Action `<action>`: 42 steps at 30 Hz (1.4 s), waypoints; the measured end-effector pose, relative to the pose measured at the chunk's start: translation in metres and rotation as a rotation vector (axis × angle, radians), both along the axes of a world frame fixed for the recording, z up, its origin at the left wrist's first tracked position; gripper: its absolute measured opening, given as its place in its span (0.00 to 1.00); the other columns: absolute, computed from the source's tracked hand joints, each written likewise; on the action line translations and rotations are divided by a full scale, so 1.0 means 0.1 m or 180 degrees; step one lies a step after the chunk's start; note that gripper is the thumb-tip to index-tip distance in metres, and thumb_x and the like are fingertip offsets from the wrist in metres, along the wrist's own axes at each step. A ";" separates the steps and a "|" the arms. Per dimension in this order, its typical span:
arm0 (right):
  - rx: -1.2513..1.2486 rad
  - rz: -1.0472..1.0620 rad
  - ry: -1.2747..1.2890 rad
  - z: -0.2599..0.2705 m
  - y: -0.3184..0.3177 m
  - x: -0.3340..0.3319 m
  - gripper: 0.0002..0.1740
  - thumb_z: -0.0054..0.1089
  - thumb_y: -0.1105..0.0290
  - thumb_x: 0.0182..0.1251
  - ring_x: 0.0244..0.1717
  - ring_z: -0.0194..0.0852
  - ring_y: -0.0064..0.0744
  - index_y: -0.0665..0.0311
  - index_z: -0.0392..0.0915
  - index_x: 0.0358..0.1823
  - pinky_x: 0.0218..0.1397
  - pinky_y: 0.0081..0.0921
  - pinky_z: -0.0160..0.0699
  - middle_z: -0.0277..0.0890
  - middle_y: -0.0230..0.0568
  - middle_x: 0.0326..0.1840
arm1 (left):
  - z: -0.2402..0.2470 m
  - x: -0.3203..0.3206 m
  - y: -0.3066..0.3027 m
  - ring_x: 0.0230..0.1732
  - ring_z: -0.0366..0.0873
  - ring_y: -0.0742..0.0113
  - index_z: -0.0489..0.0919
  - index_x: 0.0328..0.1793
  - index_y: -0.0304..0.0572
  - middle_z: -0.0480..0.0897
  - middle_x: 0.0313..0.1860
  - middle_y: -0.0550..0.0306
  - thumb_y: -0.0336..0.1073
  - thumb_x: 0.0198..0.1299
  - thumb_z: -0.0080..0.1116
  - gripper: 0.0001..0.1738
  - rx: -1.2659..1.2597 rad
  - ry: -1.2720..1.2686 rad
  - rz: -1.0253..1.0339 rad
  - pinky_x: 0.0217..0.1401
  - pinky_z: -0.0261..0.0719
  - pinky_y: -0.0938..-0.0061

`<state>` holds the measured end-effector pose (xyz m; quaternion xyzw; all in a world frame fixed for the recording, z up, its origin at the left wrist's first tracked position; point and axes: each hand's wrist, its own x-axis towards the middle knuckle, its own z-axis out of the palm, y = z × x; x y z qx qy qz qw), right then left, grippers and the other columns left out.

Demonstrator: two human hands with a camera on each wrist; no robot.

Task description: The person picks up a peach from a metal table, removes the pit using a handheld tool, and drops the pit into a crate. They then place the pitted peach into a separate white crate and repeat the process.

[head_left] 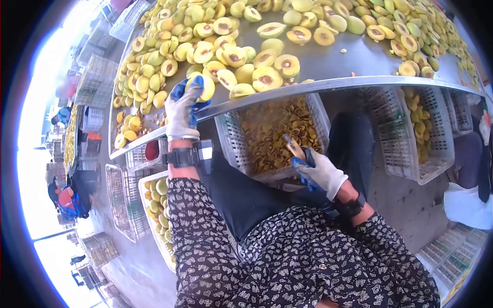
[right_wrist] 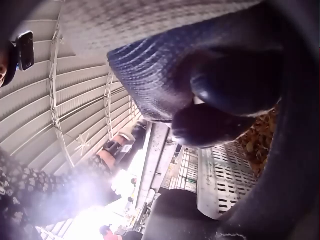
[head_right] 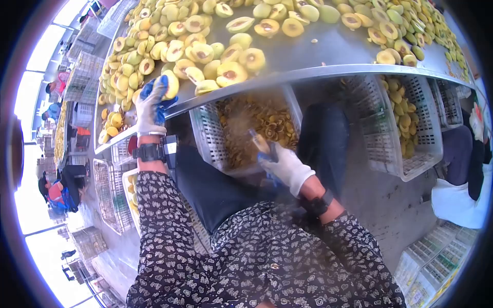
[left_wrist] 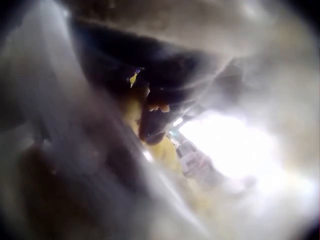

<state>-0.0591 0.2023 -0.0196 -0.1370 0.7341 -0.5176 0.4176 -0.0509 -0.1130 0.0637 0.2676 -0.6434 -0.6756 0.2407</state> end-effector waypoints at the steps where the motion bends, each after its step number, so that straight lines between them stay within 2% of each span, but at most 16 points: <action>1: -0.0116 -0.0002 -0.0403 0.02 -0.01 -0.01 0.11 0.55 0.64 0.67 0.14 0.63 0.17 0.61 0.70 0.45 0.15 0.19 0.65 0.68 0.29 0.20 | 0.03 0.10 0.03 0.38 0.80 0.67 0.78 0.47 0.38 0.81 0.41 0.56 0.37 0.58 0.62 0.14 0.0498 0.0474 -0.0011 0.36 0.83 0.72; 2: -0.0074 -0.0009 -0.0615 0.15 -0.06 -0.03 0.11 0.56 0.65 0.65 0.17 0.66 0.18 0.63 0.70 0.43 0.18 0.19 0.66 0.70 0.30 0.21 | -0.02 0.18 0.08 0.41 0.80 0.62 0.77 0.47 0.36 0.81 0.42 0.53 0.38 0.62 0.57 0.14 0.0515 0.0721 -0.0026 0.40 0.84 0.66; 5: -0.0164 -0.0028 -0.0860 0.27 -0.24 0.01 0.11 0.57 0.67 0.63 0.19 0.68 0.18 0.65 0.70 0.41 0.20 0.19 0.67 0.71 0.30 0.23 | -0.11 0.42 0.44 0.50 0.77 0.51 0.76 0.48 0.32 0.81 0.43 0.49 0.41 0.61 0.57 0.18 0.2777 0.2011 -0.0138 0.54 0.78 0.57; 8: -0.0243 -0.0070 -0.0677 0.45 -0.35 0.13 0.09 0.57 0.68 0.63 0.15 0.65 0.17 0.63 0.69 0.38 0.17 0.18 0.64 0.69 0.28 0.21 | -0.31 0.57 0.82 0.55 0.74 0.49 0.76 0.49 0.34 0.80 0.47 0.48 0.47 0.63 0.52 0.21 0.3861 0.2285 0.0296 0.59 0.73 0.54; 10: -0.0217 0.0121 0.0060 0.60 -0.41 0.21 0.10 0.56 0.69 0.63 0.15 0.65 0.17 0.64 0.65 0.37 0.16 0.19 0.66 0.69 0.29 0.20 | -0.40 0.68 1.00 0.55 0.74 0.49 0.76 0.49 0.34 0.80 0.47 0.47 0.48 0.63 0.51 0.22 0.3839 0.2094 0.0299 0.59 0.74 0.55; 11: -0.0076 0.0315 0.0564 0.74 -0.45 0.24 0.13 0.58 0.70 0.61 0.17 0.73 0.27 0.67 0.64 0.39 0.20 0.25 0.71 0.72 0.38 0.21 | -0.43 0.71 1.05 0.55 0.74 0.49 0.77 0.49 0.35 0.80 0.48 0.47 0.50 0.63 0.49 0.23 0.3732 0.1922 0.0264 0.58 0.74 0.55; 14: 0.0268 0.0954 0.1709 0.74 -0.52 0.34 0.16 0.57 0.68 0.59 0.29 0.77 0.56 0.69 0.64 0.43 0.31 0.42 0.74 0.74 0.56 0.26 | -0.57 0.79 1.11 0.54 0.75 0.49 0.75 0.51 0.36 0.79 0.48 0.47 0.56 0.65 0.43 0.28 0.3396 0.1789 0.0117 0.58 0.73 0.55; 17: 0.0701 0.1150 0.2045 0.72 -0.60 0.41 0.15 0.49 0.65 0.62 0.32 0.76 0.54 0.70 0.66 0.43 0.35 0.45 0.72 0.76 0.53 0.27 | -0.54 0.79 1.17 0.52 0.76 0.50 0.74 0.52 0.37 0.79 0.47 0.47 0.57 0.66 0.41 0.29 0.2891 0.1640 0.0181 0.57 0.73 0.56; 22: 0.0696 0.1112 0.2074 0.67 -0.62 0.51 0.14 0.49 0.66 0.62 0.33 0.77 0.54 0.71 0.67 0.43 0.36 0.46 0.72 0.77 0.54 0.29 | -0.56 0.79 1.24 0.44 0.78 0.55 0.74 0.51 0.34 0.79 0.41 0.48 0.56 0.68 0.40 0.29 0.2111 0.1370 0.0450 0.52 0.77 0.62; 26: 0.0770 0.1063 0.1739 0.55 -0.61 0.58 0.15 0.52 0.65 0.62 0.32 0.77 0.56 0.71 0.66 0.41 0.34 0.46 0.72 0.76 0.57 0.29 | -0.60 0.78 1.32 0.37 0.79 0.59 0.75 0.48 0.32 0.80 0.37 0.50 0.53 0.67 0.44 0.27 0.1790 0.1239 0.0600 0.44 0.80 0.68; 28: 0.0670 0.0942 0.1648 0.47 -0.58 0.64 0.17 0.55 0.64 0.62 0.31 0.76 0.58 0.71 0.64 0.39 0.31 0.46 0.73 0.75 0.60 0.27 | -0.63 0.80 1.32 0.31 0.79 0.62 0.77 0.43 0.31 0.80 0.31 0.51 0.50 0.66 0.48 0.24 0.1004 0.0579 0.0799 0.38 0.80 0.71; 31: 0.0329 0.0837 0.1444 0.41 -0.55 0.66 0.15 0.55 0.65 0.62 0.30 0.76 0.60 0.71 0.64 0.38 0.31 0.45 0.73 0.75 0.62 0.28 | -0.61 0.81 1.35 0.26 0.79 0.64 0.78 0.38 0.33 0.80 0.28 0.54 0.54 0.66 0.48 0.26 0.1229 0.0600 0.0473 0.33 0.81 0.73; 34: 0.0258 0.0745 0.1168 0.44 -0.53 0.65 0.11 0.54 0.67 0.63 0.23 0.78 0.47 0.69 0.67 0.37 0.24 0.36 0.73 0.75 0.52 0.24 | -0.75 0.82 1.32 0.25 0.79 0.64 0.78 0.36 0.33 0.80 0.26 0.53 0.53 0.65 0.48 0.26 0.1295 0.0388 0.0572 0.31 0.81 0.73; 36: -0.0179 0.0629 -0.1626 0.59 -0.50 0.54 0.08 0.53 0.67 0.64 0.17 0.72 0.26 0.64 0.70 0.36 0.17 0.23 0.68 0.72 0.35 0.21 | -0.69 0.85 1.29 0.25 0.79 0.63 0.79 0.36 0.33 0.81 0.26 0.52 0.51 0.65 0.51 0.23 0.1362 0.0392 0.0173 0.28 0.80 0.72; 37: -0.0573 0.0561 -0.2097 0.48 -0.46 0.54 0.06 0.52 0.69 0.65 0.12 0.58 0.19 0.62 0.68 0.33 0.13 0.19 0.58 0.62 0.28 0.17 | -0.69 0.86 1.29 0.25 0.79 0.63 0.79 0.36 0.33 0.81 0.26 0.52 0.51 0.65 0.51 0.23 0.1371 0.0386 0.0185 0.28 0.80 0.72; 42: -0.0850 0.0656 -0.3221 0.51 -0.40 0.43 0.08 0.55 0.65 0.65 0.08 0.57 0.21 0.61 0.67 0.34 0.09 0.19 0.57 0.62 0.29 0.16 | -0.65 0.86 1.24 0.23 0.80 0.62 0.79 0.37 0.33 0.82 0.27 0.51 0.47 0.63 0.55 0.20 0.1428 -0.0021 -0.0156 0.28 0.81 0.71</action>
